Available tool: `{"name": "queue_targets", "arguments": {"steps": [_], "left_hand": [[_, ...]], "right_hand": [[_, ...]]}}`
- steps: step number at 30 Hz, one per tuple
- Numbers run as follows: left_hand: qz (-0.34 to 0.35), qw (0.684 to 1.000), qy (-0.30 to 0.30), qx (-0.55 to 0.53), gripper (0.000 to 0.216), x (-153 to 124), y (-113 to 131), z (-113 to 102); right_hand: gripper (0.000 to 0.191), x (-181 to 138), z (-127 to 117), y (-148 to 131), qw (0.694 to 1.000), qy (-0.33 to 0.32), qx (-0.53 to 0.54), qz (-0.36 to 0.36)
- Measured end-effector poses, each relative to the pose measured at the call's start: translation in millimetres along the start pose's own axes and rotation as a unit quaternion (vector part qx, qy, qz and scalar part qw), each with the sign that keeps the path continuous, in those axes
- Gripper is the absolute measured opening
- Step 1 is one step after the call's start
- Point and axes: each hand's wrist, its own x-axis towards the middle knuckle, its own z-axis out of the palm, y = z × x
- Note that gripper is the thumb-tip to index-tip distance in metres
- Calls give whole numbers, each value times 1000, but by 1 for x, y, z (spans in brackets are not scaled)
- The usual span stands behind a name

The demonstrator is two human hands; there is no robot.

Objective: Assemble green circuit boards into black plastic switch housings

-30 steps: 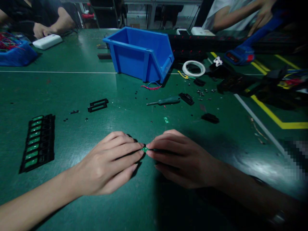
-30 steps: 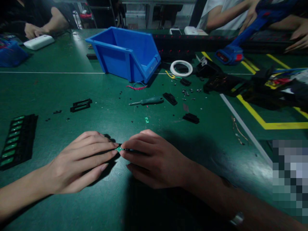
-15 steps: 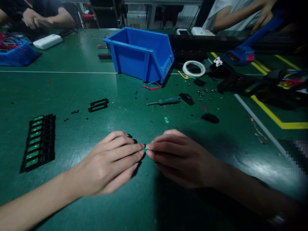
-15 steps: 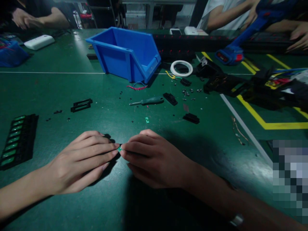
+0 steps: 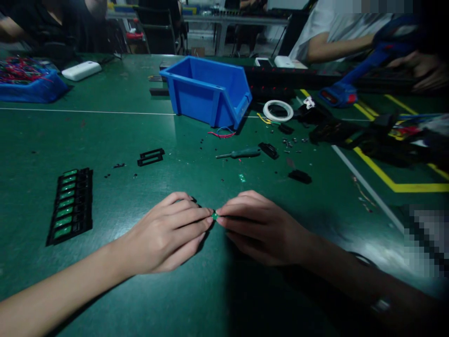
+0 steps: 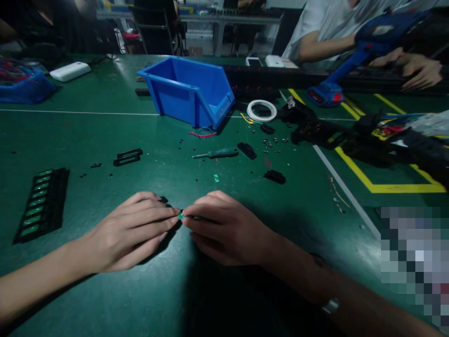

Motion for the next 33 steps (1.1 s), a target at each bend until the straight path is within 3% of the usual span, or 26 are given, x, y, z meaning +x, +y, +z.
{"name": "queue_targets", "arguments": {"steps": [5,11,16,33], "left_hand": [[1,1000,0,3,37,-2,0,1],[7,1000,2,9,37,-3,1,1],[19,1000,4,23,35,-4,1,2],[48,997,28,46,32,-4,0,3]], "right_hand": [[39,3,-1,-1,998,-6,13,61],[27,3,1,-4,991,-46,-44,117],[25,8,10,-12,984,-4,-88,152],[20,9,11,-20,987,-2,-103,126]]}}
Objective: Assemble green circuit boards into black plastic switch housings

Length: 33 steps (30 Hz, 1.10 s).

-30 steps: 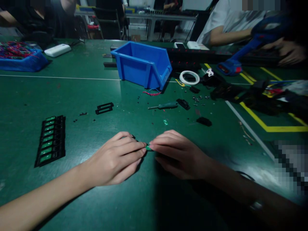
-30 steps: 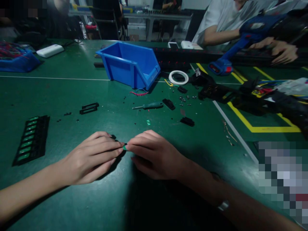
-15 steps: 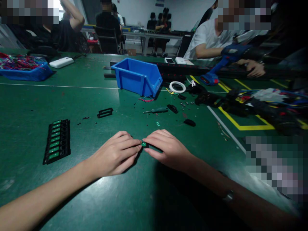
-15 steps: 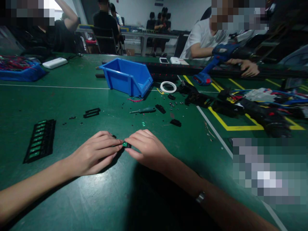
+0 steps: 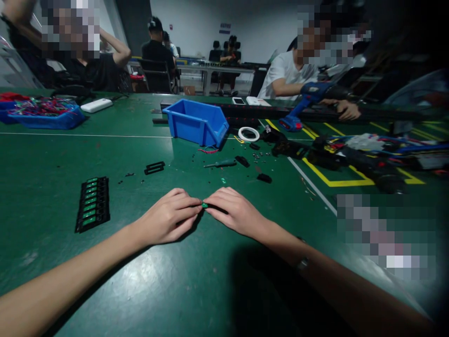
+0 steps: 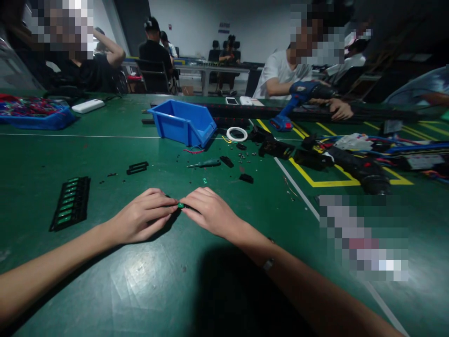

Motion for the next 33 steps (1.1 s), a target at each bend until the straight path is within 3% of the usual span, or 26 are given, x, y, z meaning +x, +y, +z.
{"name": "queue_targets", "arguments": {"steps": [17,24,33], "left_hand": [[-11,1000,-8,-25,29,1,-2,-1],[-18,999,-18,-28,28,1,-3,1],[-27,998,-24,-45,27,1,-3,-2]], "right_hand": [[20,1,1,2,999,27,38,7],[23,-7,2,4,997,59,48,-32],[32,-8,-10,4,996,-18,90,-9]]}}
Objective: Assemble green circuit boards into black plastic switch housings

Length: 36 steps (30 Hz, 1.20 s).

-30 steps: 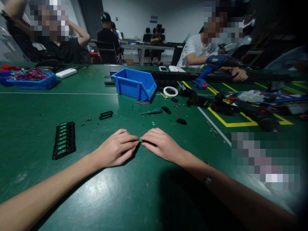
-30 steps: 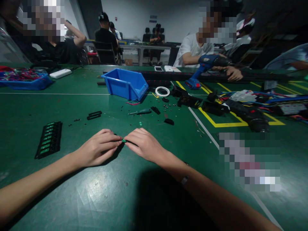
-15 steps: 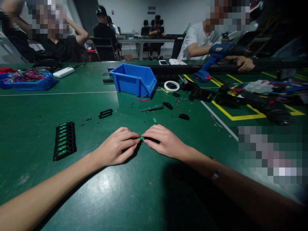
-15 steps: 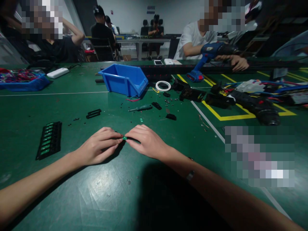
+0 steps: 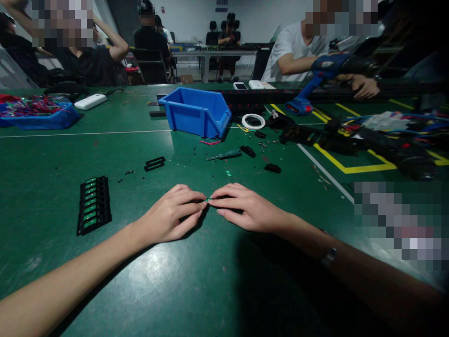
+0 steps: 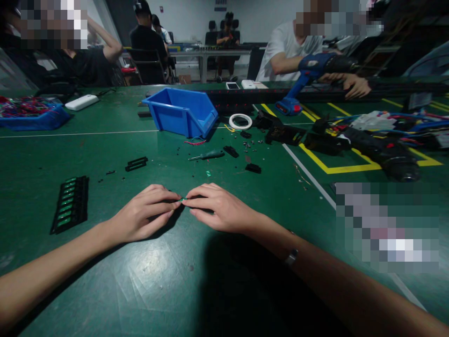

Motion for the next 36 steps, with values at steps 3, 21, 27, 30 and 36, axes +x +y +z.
{"name": "queue_targets", "arguments": {"steps": [3,21,27,30,36], "left_hand": [[-3,1000,-1,-5,27,1,0,-1],[-8,1000,2,-5,27,3,2,-2],[-6,1000,2,-10,27,2,2,-2],[-6,1000,-1,-11,27,2,2,-1],[-8,1000,-2,1,28,1,2,-1]], "right_hand": [[33,0,-2,0,1000,-10,-2,-2],[32,-1,0,2,1000,8,1,-8],[32,-1,0,1,1000,1,-8,-10],[32,-1,0,-1,1000,-5,-23,-12],[33,-1,1,-2,998,-2,-55,-33]]}}
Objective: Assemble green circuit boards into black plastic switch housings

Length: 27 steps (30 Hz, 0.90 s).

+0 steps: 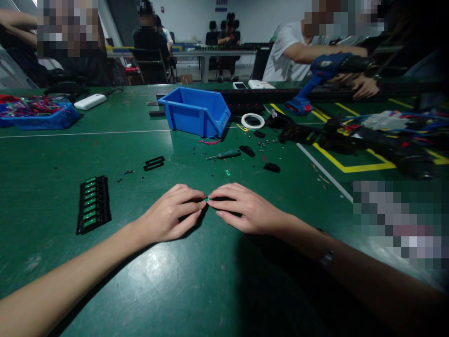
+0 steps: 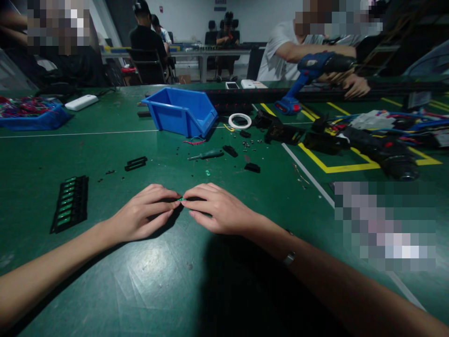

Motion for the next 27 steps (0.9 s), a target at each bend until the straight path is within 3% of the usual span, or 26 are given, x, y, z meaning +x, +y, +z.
{"name": "queue_targets", "arguments": {"steps": [10,22,27], "left_hand": [[12,1000,2,8,29,0,-1,1],[24,999,12,22,29,0,-1,2],[22,999,37,22,28,-1,-1,2]], "right_hand": [[32,-1,1,1,1000,-3,-6,-3],[26,-3,3,1,997,69,-3,16],[22,-3,5,3,998,63,-8,12]]}}
